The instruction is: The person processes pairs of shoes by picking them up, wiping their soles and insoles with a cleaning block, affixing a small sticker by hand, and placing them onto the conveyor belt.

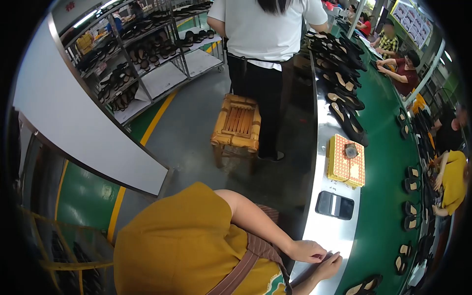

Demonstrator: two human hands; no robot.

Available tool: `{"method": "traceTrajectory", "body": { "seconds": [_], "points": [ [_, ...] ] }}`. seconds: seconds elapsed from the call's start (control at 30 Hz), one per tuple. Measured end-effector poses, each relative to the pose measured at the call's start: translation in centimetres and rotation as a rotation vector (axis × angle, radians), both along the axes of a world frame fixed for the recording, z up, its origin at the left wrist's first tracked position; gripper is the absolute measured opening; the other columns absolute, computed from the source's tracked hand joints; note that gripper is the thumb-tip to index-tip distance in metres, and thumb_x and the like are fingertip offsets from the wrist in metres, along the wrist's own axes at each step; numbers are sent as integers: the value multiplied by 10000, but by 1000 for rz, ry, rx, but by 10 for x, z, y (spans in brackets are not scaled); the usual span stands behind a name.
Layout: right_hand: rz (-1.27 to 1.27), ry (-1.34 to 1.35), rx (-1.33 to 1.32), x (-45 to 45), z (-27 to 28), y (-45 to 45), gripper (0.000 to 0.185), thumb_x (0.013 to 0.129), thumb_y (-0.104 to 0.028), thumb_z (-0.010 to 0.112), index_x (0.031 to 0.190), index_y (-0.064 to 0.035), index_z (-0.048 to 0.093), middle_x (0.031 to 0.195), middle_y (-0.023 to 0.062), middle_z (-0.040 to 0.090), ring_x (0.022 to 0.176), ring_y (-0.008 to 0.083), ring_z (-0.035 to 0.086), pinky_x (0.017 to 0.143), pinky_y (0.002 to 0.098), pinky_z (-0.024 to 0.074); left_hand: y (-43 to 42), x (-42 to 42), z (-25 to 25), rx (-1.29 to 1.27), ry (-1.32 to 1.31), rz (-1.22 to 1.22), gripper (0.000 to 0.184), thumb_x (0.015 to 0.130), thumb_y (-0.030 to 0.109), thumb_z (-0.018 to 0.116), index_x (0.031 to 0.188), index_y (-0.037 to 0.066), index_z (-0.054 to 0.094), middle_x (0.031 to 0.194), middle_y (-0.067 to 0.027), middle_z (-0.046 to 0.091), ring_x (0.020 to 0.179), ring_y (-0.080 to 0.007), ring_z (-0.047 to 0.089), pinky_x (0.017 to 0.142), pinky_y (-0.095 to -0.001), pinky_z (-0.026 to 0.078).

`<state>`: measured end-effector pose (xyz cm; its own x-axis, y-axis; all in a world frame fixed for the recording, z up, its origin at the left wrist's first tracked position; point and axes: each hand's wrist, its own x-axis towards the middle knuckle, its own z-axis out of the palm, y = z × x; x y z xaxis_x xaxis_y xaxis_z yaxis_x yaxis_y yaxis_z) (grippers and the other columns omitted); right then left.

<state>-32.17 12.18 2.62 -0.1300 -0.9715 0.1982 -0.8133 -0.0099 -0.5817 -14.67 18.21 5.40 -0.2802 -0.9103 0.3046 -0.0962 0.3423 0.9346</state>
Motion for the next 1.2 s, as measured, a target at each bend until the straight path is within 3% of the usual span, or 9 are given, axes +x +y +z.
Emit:
{"method": "traceTrajectory", "body": {
  "seconds": [0.13,0.27,0.43,0.53,0.93,1.07,1.13,1.17,1.2],
  "points": [
    [48,-99,-22,-2,2,4,381,962,-367,461,827,-30,575,732,102,613,648,229,546,612,356,439,17,4,32,-91,92,46,169,854,165,570,869,-2,559,773,-136,640,702,-283,613,663,-364,471],
    [34,-323,-69,4,3,7,390,945,-375,494,787,-28,577,700,63,628,633,174,553,604,336,451,40,29,99,-338,318,115,98,905,121,552,899,24,557,723,-87,573,617,-220,544,592,-321,432],
    [82,-305,19,-18,-15,-12,396,953,-356,485,780,-11,574,630,66,535,565,179,473,546,340,412,94,90,202,-1060,501,301,224,917,176,423,974,20,573,881,-102,519,758,-215,460,673,-327,384],
    [29,-418,-24,-9,-16,-6,397,964,-332,466,778,6,560,623,63,509,542,160,445,513,337,398,131,88,261,-1506,646,491,305,945,256,387,887,37,591,819,-75,460,731,-227,413,655,-341,355],
    [45,-281,-80,-18,-24,-10,407,961,-321,460,720,4,499,635,75,485,583,183,446,583,345,405,168,20,311,-1332,906,1046,442,953,586,315,1131,368,656,880,2,336,807,-148,318,751,-374,321],
    [57,-285,-71,-18,-24,-10,408,961,-321,460,726,9,501,646,85,502,592,197,454,596,356,410,172,42,301,-1398,734,775,388,946,575,359,1059,377,673,861,4,338,777,-163,334,748,-374,316],
    [67,-324,-48,-21,-23,-10,409,960,-320,460,730,14,507,653,92,517,599,199,472,604,351,418,153,53,303,-1711,722,573,376,954,565,355,1014,388,682,870,-3,344,756,-164,333,742,-340,326],
    [49,-279,-76,-8,-5,0,412,959,-319,464,729,19,514,654,92,528,599,197,485,603,339,423,156,87,303,-1673,440,291,363,970,525,371,1100,356,665,888,-20,370,774,-170,357,732,-312,341],
    [70,-281,-83,-17,-23,-14,412,959,-319,464,729,19,514,654,92,528,599,197,485,603,339,423,163,85,295,-1688,424,303,363,970,525,371,1100,356,665,888,-20,370,774,-170,357,732,-312,341]
  ]
}}
